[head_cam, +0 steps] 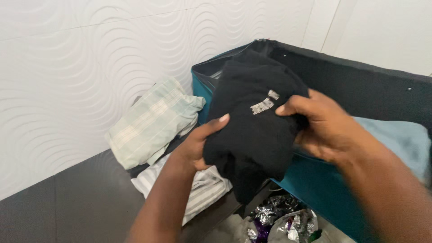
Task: The person folds a light green plaid shirt on a dark table, smoothing and aligning the fabric. They then open a teal suitcase and place the folded shirt along with other folded clothes inside.
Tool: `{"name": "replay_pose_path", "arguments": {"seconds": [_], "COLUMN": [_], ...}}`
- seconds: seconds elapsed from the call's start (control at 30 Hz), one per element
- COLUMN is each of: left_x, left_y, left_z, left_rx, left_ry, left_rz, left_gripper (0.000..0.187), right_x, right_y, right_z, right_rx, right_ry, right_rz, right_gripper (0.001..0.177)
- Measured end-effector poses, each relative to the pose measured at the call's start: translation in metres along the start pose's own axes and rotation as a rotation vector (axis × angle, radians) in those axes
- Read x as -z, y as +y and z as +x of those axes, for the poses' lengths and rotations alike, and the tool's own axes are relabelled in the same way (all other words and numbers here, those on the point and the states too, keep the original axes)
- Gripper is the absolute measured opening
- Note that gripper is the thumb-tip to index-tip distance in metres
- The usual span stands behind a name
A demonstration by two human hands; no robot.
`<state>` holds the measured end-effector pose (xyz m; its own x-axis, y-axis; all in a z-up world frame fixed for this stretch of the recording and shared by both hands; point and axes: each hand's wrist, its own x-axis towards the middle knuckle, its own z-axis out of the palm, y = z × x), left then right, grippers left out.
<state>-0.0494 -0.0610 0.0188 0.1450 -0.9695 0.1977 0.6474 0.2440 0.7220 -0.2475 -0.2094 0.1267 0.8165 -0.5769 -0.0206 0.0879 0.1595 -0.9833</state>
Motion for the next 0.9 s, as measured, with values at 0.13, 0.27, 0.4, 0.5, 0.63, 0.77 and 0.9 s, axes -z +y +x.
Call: {"name": "replay_pose_path", "arguments": {"seconds": [0.13, 0.27, 0.4, 0.5, 0.63, 0.77, 0.9], "left_x": [-0.049, -0.11, -0.146, -0.155, -0.133, -0.1, -0.089], "left_y": [-0.017, -0.032, -0.057, -0.083, -0.114, -0.141, -0.153], "left_z": [0.074, 0.149, 0.205, 0.233, 0.227, 0.205, 0.203], "left_rx": [-0.051, -0.022, -0.121, -0.211, -0.075, -0.352, -0.489], "left_ry": [0.027, 0.205, 0.164, 0.214, 0.155, -0.018, -0.033], "left_rz": [0.086, 0.313, 0.427, 0.744, 1.44, 1.672, 1.502], "left_gripper": [0.066, 0.095, 0.105, 0.104, 0.099, 0.057, 0.037], "right_x": [0.045, 0.096, 0.142, 0.18, 0.237, 0.282, 0.314], "right_y": [-0.037, -0.061, -0.079, -0.077, -0.048, 0.011, 0.036], "right_z": [-0.018, -0.009, -0.001, 0.008, 0.028, 0.06, 0.063], "right_rx": [0.202, 0.371, 0.258, 0.062, -0.363, -0.817, -0.762], "right_ry": [0.306, 0.35, 0.607, 0.754, 0.781, 0.444, 0.101], "right_rz": [-0.302, -0.429, -0.637, -0.744, -0.918, -1.314, -1.663], "right_gripper": [0.073, 0.068, 0.072, 0.074, 0.076, 0.072, 0.068]}}
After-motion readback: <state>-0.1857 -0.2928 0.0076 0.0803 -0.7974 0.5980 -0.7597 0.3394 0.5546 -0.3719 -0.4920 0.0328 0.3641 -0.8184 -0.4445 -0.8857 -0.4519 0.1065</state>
